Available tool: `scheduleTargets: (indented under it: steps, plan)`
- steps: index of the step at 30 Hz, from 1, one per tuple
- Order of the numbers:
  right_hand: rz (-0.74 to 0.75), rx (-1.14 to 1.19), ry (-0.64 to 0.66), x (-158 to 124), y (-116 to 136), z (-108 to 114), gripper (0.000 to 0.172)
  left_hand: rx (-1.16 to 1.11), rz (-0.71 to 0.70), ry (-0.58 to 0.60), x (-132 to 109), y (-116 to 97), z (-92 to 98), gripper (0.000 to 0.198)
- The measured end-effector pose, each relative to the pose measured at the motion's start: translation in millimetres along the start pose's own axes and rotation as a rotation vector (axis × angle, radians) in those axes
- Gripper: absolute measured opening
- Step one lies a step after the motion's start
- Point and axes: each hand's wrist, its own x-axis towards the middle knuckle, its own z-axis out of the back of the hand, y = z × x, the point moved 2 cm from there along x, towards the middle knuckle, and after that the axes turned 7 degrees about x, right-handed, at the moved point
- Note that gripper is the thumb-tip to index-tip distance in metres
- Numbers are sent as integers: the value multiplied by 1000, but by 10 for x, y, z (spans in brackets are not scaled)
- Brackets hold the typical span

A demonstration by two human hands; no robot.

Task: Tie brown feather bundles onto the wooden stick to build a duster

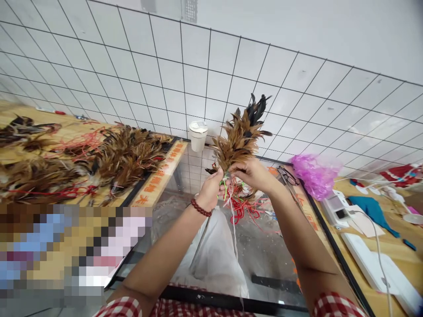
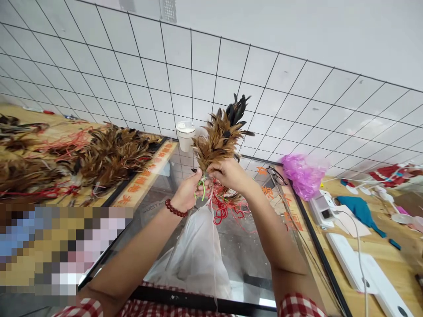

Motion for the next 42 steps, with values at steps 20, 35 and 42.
scheduleTargets:
  steps: [20,35,42]
  plan:
    - [-697,1246,-110,-598,-105,-840,42,315,-149,-101,-4,-35,117,24]
    - [-133,-472,263,-53,322,209,25,1374,-354,0,-193,215,-104,11]
    - [-292,-274,356,-9,-143,68,26,1392,-490,-93,-374,200,-131,15]
